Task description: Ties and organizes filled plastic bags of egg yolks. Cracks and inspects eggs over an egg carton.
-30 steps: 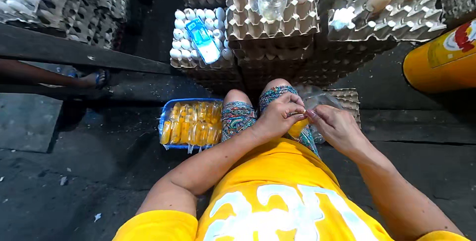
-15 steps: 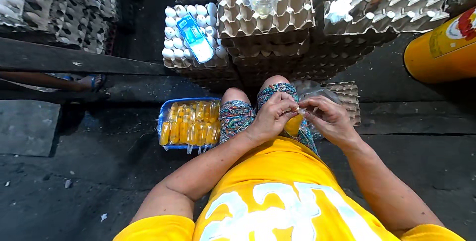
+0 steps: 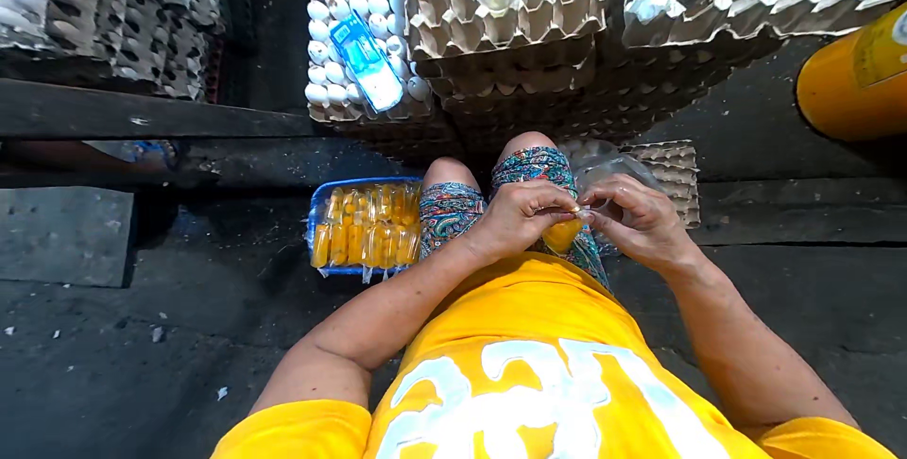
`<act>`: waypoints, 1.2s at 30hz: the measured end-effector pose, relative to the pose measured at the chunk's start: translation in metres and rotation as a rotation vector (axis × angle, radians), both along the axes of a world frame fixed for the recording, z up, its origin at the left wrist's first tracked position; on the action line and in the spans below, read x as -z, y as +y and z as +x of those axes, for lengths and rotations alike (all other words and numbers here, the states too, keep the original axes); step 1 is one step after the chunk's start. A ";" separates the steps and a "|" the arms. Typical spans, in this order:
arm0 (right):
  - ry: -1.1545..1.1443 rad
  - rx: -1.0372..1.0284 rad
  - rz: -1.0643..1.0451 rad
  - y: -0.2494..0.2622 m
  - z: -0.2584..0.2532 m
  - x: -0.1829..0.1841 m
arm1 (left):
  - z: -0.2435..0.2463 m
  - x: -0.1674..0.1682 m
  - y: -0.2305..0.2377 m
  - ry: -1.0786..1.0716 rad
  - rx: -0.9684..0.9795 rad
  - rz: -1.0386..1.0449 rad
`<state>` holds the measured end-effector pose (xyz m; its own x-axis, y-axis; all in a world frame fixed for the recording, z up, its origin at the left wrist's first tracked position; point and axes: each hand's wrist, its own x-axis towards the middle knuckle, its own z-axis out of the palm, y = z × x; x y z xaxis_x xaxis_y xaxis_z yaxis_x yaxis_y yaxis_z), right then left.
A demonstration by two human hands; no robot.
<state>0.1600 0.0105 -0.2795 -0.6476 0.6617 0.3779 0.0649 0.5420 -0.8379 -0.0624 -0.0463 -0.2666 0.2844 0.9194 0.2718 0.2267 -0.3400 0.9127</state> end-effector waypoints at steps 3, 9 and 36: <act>-0.009 0.021 0.025 -0.002 0.001 0.000 | 0.002 -0.003 0.000 -0.003 -0.010 -0.004; -0.112 0.153 0.141 -0.014 -0.002 0.001 | 0.004 0.003 0.000 -0.053 -0.057 -0.028; -0.390 0.338 0.474 -0.025 -0.020 -0.018 | 0.016 0.005 -0.003 -0.034 -0.226 0.065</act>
<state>0.1402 -0.0144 -0.2611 -0.5824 0.6719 0.4576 0.5421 0.7404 -0.3973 -0.0464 -0.0490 -0.2717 0.0626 0.9388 0.3387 0.2733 -0.3425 0.8989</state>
